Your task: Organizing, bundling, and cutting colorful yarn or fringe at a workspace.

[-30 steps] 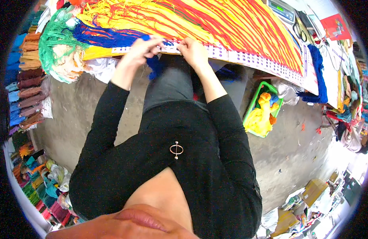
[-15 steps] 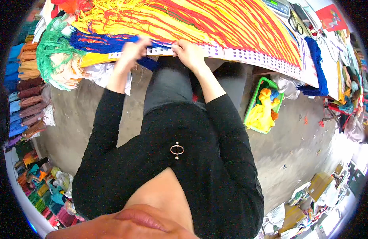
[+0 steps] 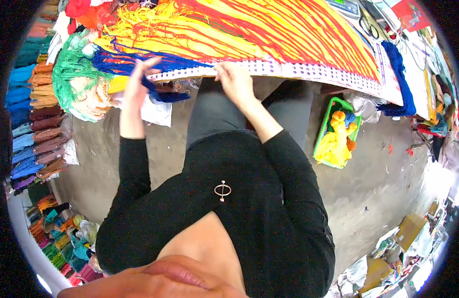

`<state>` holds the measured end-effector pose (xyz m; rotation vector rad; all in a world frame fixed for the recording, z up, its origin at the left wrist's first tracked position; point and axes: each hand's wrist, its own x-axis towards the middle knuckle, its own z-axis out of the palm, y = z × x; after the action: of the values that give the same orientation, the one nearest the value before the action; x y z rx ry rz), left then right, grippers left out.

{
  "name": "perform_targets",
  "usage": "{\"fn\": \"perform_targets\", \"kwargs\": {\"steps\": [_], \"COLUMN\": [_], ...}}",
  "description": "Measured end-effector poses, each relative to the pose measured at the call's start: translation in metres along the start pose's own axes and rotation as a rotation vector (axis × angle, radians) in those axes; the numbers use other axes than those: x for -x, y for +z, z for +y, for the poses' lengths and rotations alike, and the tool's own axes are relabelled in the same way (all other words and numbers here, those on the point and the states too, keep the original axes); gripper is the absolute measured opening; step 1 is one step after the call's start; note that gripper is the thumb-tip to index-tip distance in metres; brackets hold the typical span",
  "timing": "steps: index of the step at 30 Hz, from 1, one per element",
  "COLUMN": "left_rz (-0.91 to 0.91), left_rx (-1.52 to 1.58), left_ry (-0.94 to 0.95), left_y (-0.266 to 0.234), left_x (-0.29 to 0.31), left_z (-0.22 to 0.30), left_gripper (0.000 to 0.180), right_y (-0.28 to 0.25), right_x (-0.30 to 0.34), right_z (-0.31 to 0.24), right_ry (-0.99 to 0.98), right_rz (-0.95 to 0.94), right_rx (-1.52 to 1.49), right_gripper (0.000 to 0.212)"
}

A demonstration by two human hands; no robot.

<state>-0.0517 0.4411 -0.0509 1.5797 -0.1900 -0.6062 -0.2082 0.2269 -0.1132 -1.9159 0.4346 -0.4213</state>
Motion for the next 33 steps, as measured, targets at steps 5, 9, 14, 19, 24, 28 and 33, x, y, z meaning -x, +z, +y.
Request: {"fn": "perform_targets", "kwargs": {"steps": [5, 9, 14, 19, 24, 28, 33], "left_rz": [-0.383, -0.413, -0.527, -0.561, -0.490, -0.530, -0.500], "left_rx": [0.395, 0.573, 0.755, 0.730, 0.678, 0.778, 0.851], "left_ry": [-0.205, -0.249, -0.320, -0.285, -0.285, -0.319, -0.355], "left_y": [0.085, 0.095, 0.099, 0.103, 0.107, 0.103, 0.103], "left_x": [0.058, 0.049, 0.049, 0.052, 0.056, 0.053, 0.053], "left_z": [-0.026, -0.030, -0.016, -0.018, -0.019, -0.019, -0.013], "left_gripper": [0.038, 0.042, 0.048, 0.048, 0.046, 0.047, 0.048], "right_y": [0.030, 0.018, 0.006, 0.006, 0.007, 0.005, 0.001], "right_x": [0.039, 0.038, 0.045, 0.050, 0.053, 0.053, 0.053], "right_z": [-0.039, -0.037, -0.037, -0.042, -0.040, -0.043, -0.047], "right_ry": [0.184, 0.240, 0.271, 0.262, 0.225, 0.210, 0.217], "right_rz": [-0.300, -0.242, -0.221, -0.179, -0.193, -0.173, -0.145], "right_rx": [-0.618, -0.706, -0.775, -0.779, -0.679, -0.716, -0.777], "right_gripper": [0.012, 0.014, 0.016, 0.014, 0.012, 0.013, 0.016]}}
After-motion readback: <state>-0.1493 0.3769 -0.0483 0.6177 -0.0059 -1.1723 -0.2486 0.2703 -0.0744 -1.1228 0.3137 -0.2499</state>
